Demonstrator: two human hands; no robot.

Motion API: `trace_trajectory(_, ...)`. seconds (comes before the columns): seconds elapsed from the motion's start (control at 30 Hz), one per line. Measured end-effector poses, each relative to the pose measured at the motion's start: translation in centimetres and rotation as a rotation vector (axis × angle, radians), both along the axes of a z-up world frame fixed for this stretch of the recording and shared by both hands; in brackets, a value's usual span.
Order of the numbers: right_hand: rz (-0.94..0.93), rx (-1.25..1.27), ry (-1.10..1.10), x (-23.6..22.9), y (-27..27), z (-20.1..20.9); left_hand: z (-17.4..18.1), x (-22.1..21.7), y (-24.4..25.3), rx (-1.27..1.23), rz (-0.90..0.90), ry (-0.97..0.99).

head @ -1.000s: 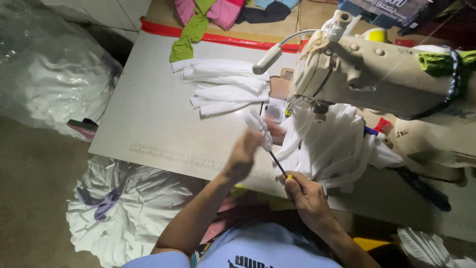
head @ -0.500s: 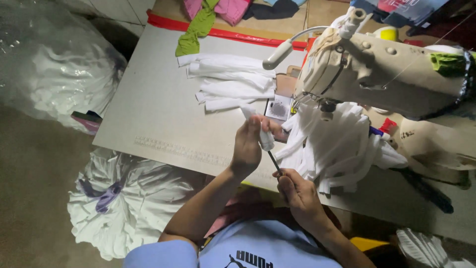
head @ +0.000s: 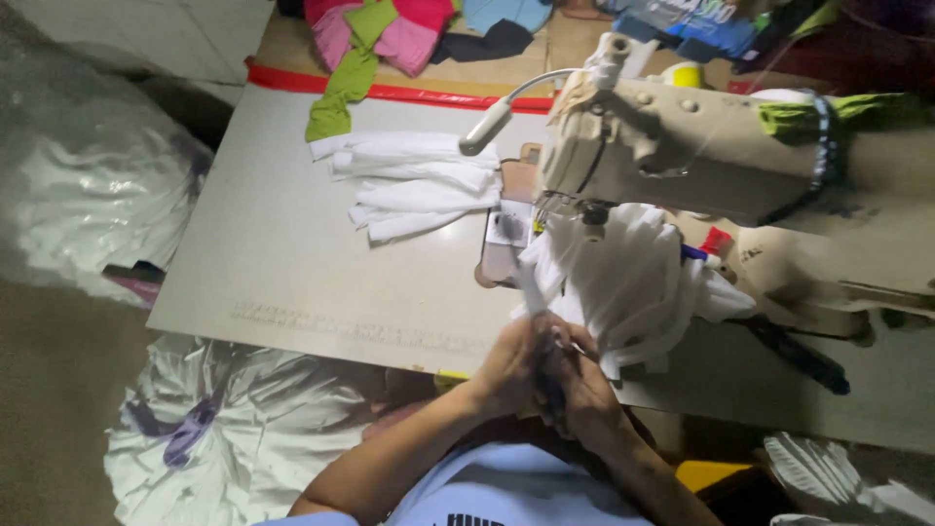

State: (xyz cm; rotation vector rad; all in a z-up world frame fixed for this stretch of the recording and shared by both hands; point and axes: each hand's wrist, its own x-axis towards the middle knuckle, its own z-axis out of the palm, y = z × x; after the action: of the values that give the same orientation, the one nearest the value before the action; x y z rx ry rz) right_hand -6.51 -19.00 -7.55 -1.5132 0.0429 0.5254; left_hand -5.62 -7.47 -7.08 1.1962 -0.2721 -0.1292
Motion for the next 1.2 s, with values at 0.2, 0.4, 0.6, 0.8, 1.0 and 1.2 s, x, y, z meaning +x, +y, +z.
trace_trajectory(0.2, 0.384, 0.274, 0.043, -1.4, -2.3, -1.4, 1.0, 4.1, 8.1, -0.725, 0.585, 0.15)
trace_trajectory(0.4, -0.152, 0.291, -0.185, 0.3, -3.8, -1.1, -4.5, 0.1, 3.6, 0.341, -0.005, 0.19)
trace_trajectory(0.6, -0.55, 0.018, -0.203, 0.8, -6.2, 0.8, -0.3, -3.1, 2.2, 0.721, -0.337, -0.273)
trace_trajectory(0.8, -0.429, -0.034, -0.35, 1.2, -11.5, 2.6, -1.3, -4.8, 5.2, 1.077, -0.298, -0.522)
trace_trajectory(1.0, 0.178, 0.094, -0.486, -0.3, -8.8, 1.8, 0.4, -3.7, 1.5, 0.708, -0.211, -0.606)
trace_trajectory(1.2, -0.119, -0.662, -1.242, 7.5, -12.3, -0.3, -2.0, 4.0, 5.4, 0.786, 0.205, -0.711)
